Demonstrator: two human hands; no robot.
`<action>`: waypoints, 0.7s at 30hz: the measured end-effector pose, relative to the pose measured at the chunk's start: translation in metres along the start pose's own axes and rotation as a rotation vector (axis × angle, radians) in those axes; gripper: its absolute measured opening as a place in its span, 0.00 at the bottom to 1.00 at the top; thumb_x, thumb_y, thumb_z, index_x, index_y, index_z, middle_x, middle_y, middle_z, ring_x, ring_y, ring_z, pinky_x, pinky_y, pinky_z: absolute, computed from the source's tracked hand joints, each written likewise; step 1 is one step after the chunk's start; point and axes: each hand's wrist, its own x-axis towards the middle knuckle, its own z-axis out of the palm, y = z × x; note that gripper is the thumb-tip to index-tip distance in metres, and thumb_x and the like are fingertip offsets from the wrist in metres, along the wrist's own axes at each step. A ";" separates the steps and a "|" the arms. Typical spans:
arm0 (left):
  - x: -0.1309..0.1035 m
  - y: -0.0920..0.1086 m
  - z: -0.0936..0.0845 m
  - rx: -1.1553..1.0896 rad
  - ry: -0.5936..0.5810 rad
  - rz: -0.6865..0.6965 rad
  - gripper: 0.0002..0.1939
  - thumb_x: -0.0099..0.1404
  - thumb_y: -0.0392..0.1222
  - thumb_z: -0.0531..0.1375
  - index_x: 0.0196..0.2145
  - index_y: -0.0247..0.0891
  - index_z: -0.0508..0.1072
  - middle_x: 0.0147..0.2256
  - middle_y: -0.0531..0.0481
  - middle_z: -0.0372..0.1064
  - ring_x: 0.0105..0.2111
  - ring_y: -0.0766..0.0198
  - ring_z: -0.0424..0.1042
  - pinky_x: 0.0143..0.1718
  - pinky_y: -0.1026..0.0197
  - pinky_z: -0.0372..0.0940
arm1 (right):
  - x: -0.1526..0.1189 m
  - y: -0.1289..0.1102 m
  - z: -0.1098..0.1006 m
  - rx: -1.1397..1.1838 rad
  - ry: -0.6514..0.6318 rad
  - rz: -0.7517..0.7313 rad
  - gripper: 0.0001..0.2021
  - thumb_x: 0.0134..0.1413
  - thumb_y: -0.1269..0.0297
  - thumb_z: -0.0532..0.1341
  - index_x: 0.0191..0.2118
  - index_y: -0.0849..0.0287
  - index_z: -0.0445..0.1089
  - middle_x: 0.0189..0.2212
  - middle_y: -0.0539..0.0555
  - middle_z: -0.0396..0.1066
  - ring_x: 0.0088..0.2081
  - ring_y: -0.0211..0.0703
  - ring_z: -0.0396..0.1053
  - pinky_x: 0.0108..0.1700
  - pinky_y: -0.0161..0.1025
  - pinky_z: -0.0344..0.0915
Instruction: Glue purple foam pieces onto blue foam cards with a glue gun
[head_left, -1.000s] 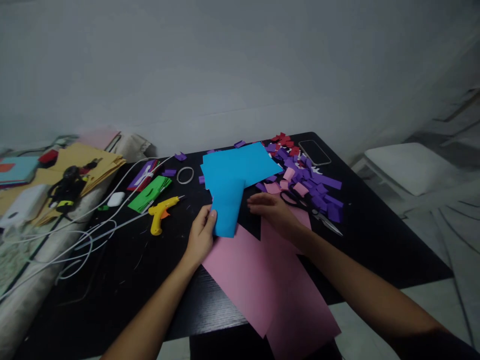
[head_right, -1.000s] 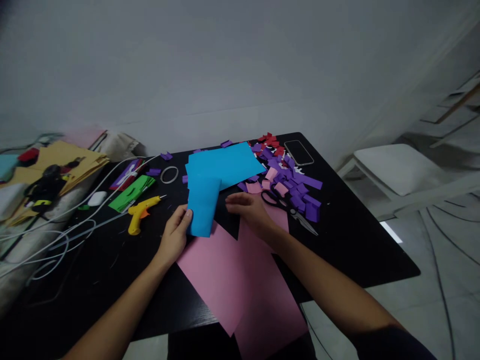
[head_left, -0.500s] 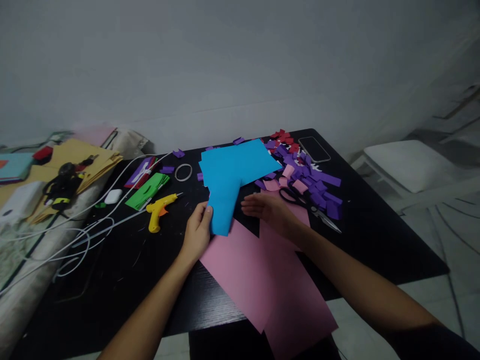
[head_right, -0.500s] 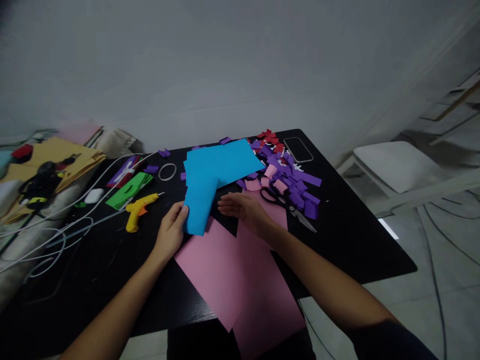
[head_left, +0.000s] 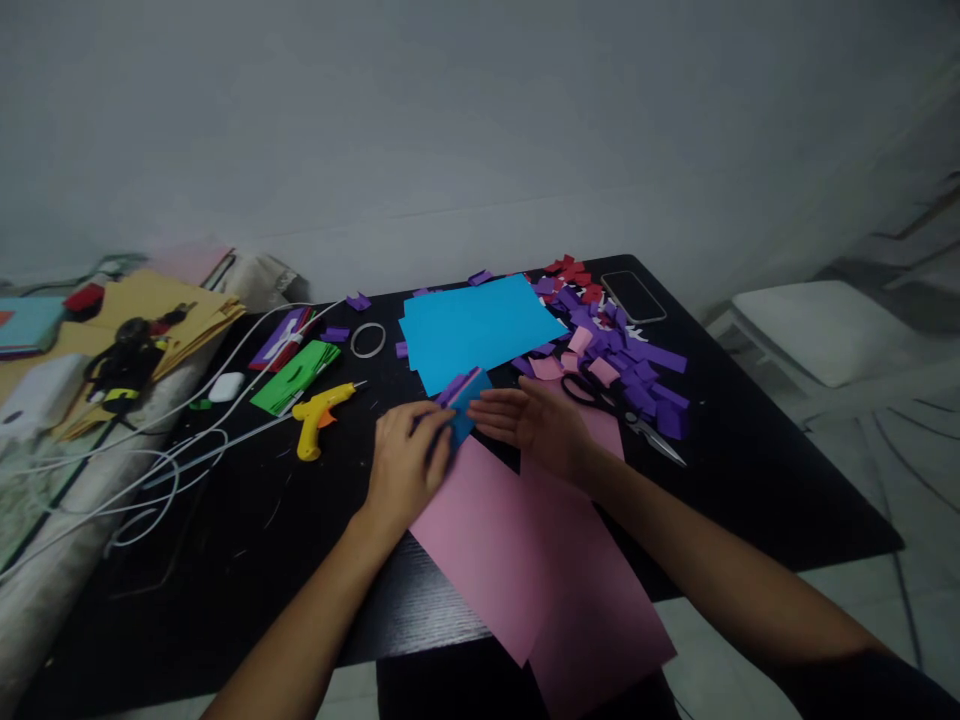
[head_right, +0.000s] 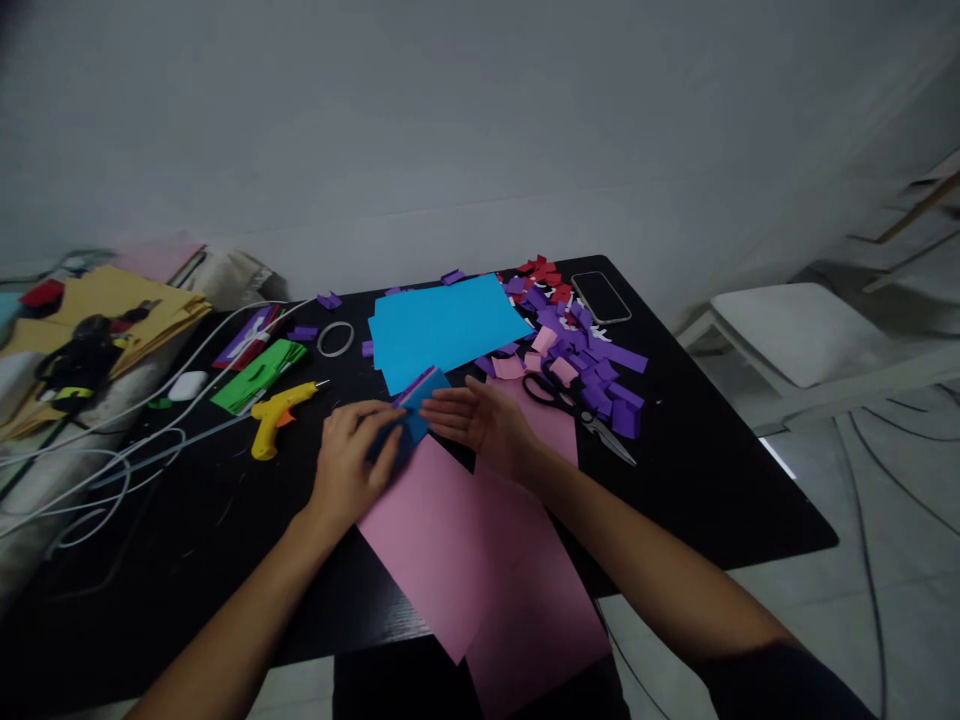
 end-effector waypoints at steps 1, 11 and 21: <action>0.000 0.004 0.000 0.001 -0.004 0.076 0.11 0.75 0.37 0.60 0.52 0.41 0.79 0.49 0.41 0.77 0.49 0.52 0.75 0.51 0.48 0.68 | 0.000 0.003 0.001 0.003 0.004 0.027 0.20 0.69 0.48 0.62 0.46 0.61 0.82 0.50 0.61 0.83 0.56 0.53 0.80 0.67 0.51 0.67; 0.004 0.020 -0.009 0.090 -0.025 0.176 0.09 0.72 0.39 0.64 0.47 0.43 0.83 0.53 0.40 0.78 0.56 0.47 0.73 0.63 0.36 0.64 | 0.003 0.012 0.003 0.044 0.018 0.143 0.21 0.72 0.51 0.59 0.51 0.64 0.79 0.50 0.63 0.83 0.53 0.49 0.80 0.62 0.46 0.71; -0.003 0.009 -0.003 0.013 -0.051 0.234 0.09 0.75 0.38 0.62 0.45 0.48 0.83 0.48 0.48 0.82 0.51 0.52 0.76 0.61 0.42 0.66 | 0.001 0.011 0.002 0.077 -0.030 0.169 0.25 0.69 0.46 0.61 0.51 0.65 0.80 0.51 0.66 0.82 0.55 0.52 0.80 0.64 0.46 0.69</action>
